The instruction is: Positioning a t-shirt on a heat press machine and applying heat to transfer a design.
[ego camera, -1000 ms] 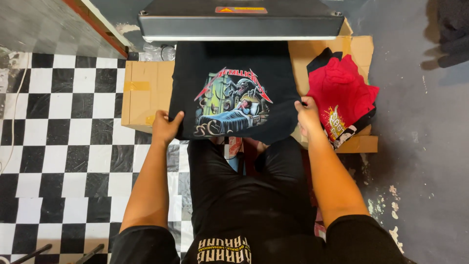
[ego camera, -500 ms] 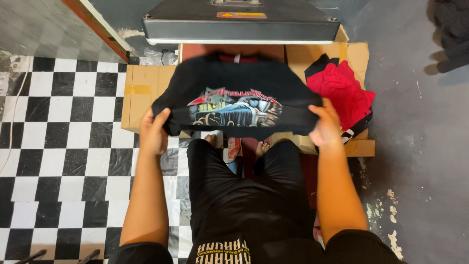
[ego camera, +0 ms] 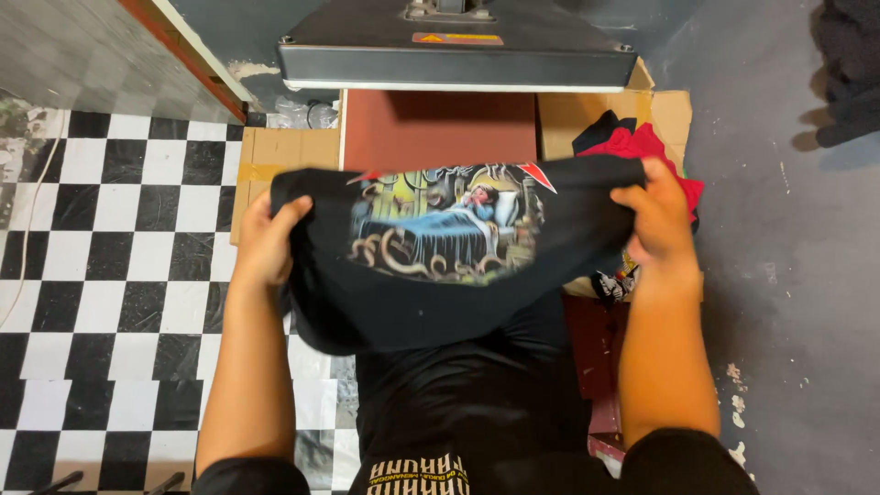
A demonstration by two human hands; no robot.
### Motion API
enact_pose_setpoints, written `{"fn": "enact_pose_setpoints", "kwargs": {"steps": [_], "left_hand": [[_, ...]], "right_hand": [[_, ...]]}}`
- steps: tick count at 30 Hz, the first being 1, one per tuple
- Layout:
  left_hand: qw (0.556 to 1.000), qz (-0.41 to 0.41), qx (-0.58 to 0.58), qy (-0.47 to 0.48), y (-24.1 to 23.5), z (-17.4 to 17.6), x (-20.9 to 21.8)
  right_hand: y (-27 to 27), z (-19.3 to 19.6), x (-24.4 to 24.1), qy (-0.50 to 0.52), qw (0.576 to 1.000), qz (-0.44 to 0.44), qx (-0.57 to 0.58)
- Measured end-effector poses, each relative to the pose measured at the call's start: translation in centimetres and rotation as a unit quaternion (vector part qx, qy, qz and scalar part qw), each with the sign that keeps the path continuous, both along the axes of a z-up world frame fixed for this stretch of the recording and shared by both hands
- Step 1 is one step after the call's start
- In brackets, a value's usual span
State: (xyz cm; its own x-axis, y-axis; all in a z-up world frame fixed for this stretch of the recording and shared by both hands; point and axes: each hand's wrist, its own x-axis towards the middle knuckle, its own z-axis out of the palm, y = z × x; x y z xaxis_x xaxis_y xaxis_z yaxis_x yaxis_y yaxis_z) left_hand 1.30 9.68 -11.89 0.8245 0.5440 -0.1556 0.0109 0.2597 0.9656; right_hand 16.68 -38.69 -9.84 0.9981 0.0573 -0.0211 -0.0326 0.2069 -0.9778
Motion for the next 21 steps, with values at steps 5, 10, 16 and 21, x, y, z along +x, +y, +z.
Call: {"fn": "enact_pose_setpoints", "kwargs": {"steps": [5, 10, 16, 21], "left_hand": [[0.990, -0.009, -0.002, -0.143, 0.6, 1.7, 3.9], [0.952, -0.109, 0.216, 0.186, 2.4, -8.5, 6.1], [0.952, -0.089, 0.180, 0.230, 2.4, -18.0, 4.7], [0.915, -0.092, 0.217, 0.329, 2.6, -19.7, 4.1]], "right_hand": [[2.2, 2.5, 4.3, -0.143, 0.989, -0.014, 0.032], [6.0, -7.1, 3.9, 0.069, 0.983, -0.059, -0.158], [4.5, -18.6, 1.3, 0.167, 0.959, -0.081, -0.212], [1.5, -22.6, 1.8, 0.231, 0.942, -0.041, -0.238]]}}
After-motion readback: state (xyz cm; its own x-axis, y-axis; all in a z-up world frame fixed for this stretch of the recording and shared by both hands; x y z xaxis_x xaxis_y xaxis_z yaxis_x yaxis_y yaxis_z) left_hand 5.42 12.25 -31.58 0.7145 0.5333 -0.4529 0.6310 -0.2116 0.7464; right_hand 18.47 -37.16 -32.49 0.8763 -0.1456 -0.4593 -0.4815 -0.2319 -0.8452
